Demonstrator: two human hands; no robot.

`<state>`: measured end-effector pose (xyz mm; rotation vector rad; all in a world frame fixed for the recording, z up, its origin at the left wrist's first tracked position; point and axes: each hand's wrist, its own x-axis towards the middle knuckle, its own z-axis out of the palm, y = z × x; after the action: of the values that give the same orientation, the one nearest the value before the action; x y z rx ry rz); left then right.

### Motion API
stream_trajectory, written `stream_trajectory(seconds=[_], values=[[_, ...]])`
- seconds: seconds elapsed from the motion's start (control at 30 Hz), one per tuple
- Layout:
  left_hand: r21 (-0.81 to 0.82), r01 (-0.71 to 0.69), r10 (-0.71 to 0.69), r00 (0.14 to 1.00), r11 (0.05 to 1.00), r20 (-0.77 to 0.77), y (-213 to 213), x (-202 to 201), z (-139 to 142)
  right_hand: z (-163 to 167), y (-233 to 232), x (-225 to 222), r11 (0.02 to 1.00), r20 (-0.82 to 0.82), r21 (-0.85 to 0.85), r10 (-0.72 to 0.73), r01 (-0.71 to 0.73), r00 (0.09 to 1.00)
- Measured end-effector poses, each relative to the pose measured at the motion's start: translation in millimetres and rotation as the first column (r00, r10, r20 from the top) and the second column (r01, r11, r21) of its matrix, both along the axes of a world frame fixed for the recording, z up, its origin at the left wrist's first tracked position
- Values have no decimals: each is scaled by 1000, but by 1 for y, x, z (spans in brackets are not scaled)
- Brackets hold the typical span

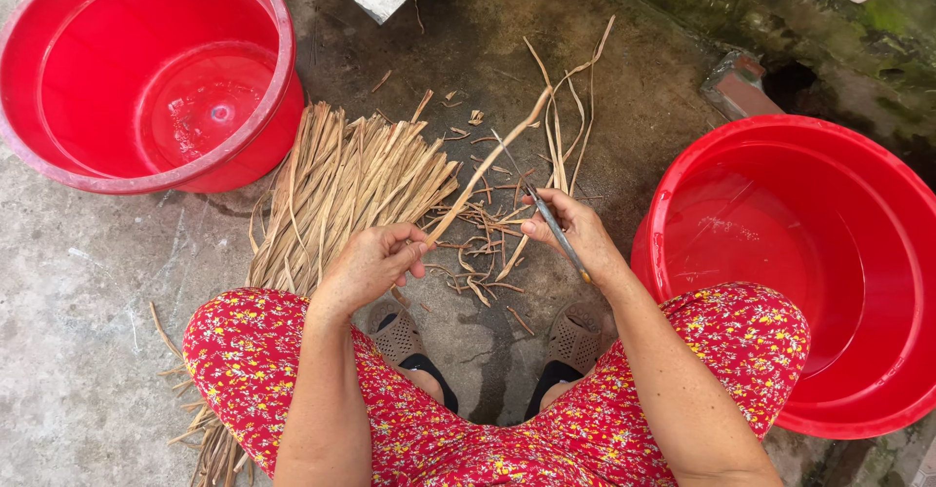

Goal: The person sits on a low stool on the ground and trims dried palm leaf strips with scissors, cutting off edges and ends. They place the trimmed strips into a pile on the left, drop scraps aside, and occasionally hold a strip up to check its length before cutting.

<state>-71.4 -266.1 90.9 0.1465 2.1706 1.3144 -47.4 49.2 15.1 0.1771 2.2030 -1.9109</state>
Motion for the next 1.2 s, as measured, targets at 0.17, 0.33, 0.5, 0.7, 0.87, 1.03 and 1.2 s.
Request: stream_trajectory(seconds=[0.17,0.33,0.5,0.7,0.87,1.03,1.2], values=[[-71,63,-61,998,995,28,0,0,4,10,-6,-3,999,127,-40,-4,10,992],[-14,9,-8,999,1000,50,-6,0,-1,9,-15,-1,996,191,-39,-67,75,979],[315,-156,125,985,936,117,-2,-3,-17,-3,-45,12,983,33,-177,53,-47,998],[669,-294,301,947,682,110,4,-7,-32,-21,-86,35,895,86,-415,216,-162,973],[793,-377,438,885,479,156,6,-11,-37,-23,-88,34,956,102,-223,218,-191,971],[729,-450,557,823,516,114,5,-14,-43,-29,-54,2,981,229,177,-113,73,967],[684,-493,583,803,538,120,0,-21,-64,-35,24,-53,942,-163,140,-281,304,946]])
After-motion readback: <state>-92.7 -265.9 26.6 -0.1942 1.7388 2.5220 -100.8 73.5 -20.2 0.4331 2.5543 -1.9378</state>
